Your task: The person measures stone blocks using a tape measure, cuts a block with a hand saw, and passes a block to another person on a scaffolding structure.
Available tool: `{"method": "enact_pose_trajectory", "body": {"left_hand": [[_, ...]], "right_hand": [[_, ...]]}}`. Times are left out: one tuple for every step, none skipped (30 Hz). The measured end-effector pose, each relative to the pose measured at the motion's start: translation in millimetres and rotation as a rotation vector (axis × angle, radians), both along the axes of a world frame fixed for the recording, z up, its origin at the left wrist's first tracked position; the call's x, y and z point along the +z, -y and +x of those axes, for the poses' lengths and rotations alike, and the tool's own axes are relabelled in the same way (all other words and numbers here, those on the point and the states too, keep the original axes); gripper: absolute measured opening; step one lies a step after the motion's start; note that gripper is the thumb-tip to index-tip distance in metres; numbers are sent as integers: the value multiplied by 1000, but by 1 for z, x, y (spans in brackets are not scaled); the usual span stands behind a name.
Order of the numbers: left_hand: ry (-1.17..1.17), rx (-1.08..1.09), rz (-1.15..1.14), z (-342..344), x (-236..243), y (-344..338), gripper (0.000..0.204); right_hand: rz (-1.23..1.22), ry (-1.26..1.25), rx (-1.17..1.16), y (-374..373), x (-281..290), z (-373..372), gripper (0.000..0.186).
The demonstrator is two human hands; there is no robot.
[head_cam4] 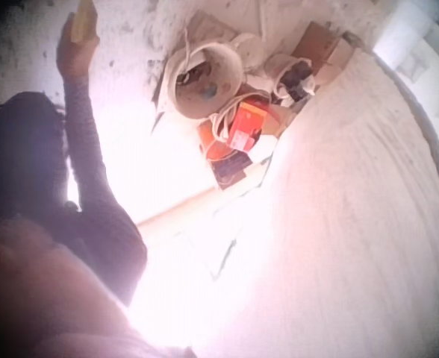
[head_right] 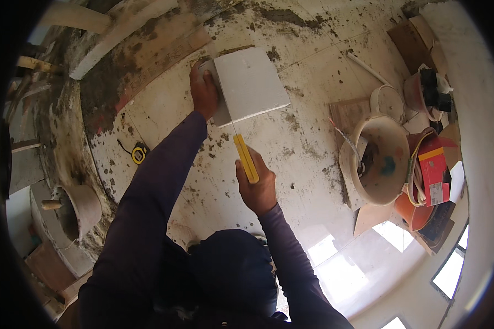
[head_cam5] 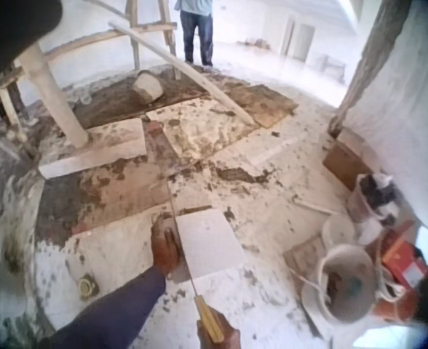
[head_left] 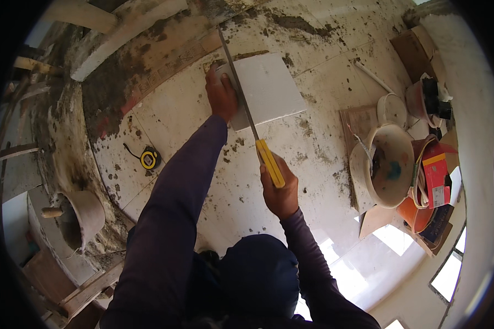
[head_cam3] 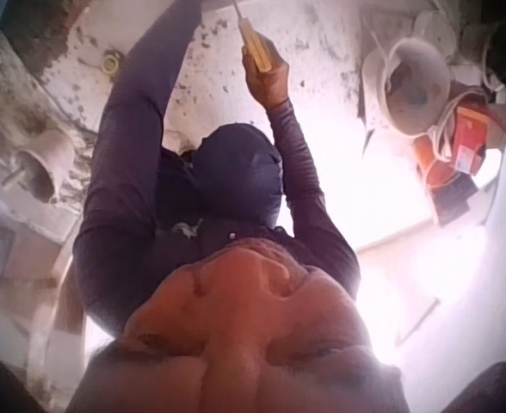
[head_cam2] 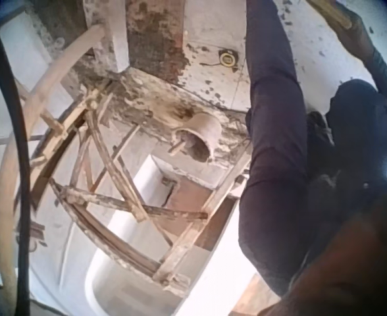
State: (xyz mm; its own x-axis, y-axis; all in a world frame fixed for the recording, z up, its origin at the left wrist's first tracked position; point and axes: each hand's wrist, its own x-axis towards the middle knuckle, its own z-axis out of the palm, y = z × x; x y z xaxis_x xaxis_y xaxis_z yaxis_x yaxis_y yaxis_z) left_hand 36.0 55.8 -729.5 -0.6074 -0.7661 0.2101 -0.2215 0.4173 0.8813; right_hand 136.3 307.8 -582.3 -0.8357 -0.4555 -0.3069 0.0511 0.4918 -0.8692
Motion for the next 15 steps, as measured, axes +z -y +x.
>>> {"method": "enact_pose_trajectory", "body": {"left_hand": [[23, 11, 47, 4, -1, -2, 47], [31, 22, 88, 1, 4, 2, 47], [44, 36, 72, 9, 3, 11, 47], [42, 40, 62, 8, 4, 11, 48], [42, 49, 51, 7, 5, 13, 48], [35, 37, 49, 7, 3, 9, 47], [30, 27, 45, 7, 1, 6, 47], [13, 17, 38, 1, 2, 3, 47], [11, 11, 26, -1, 0, 2, 46], [2, 1, 13, -8, 4, 0, 46], [13, 0, -6, -3, 1, 2, 46], [23, 13, 6, -1, -1, -1, 46], [26, 27, 14, -1, -1, 0, 46], [37, 54, 7, 5, 0, 11, 46], [28, 50, -16, 4, 1, 13, 46]], "right_hand": [[-34, -123, 8, -21, -8, 18, 44], [-74, -261, 17, -51, -13, 41, 45], [-1, -80, 32, -74, 2, 60, 44], [-19, -123, 38, -86, 8, 66, 44], [-40, -162, 50, -91, 9, 67, 45], [-24, -158, 44, -80, 7, 59, 43], [-10, -152, 39, -60, -2, 43, 42], [-68, -155, 13, -33, -13, 20, 40], [-59, -60, 9, -6, -3, -4, 38], [-39, -38, -5, 2, 4, -11, 38], [-26, 4, -11, 5, 5, -10, 39], [-51, -101, -13, -12, -6, 5, 39], [-80, -212, -16, -39, -15, 28, 40], [-23, -55, 5, -64, 2, 52, 42], [-3, -125, 30, -90, 7, 70, 43]]}}
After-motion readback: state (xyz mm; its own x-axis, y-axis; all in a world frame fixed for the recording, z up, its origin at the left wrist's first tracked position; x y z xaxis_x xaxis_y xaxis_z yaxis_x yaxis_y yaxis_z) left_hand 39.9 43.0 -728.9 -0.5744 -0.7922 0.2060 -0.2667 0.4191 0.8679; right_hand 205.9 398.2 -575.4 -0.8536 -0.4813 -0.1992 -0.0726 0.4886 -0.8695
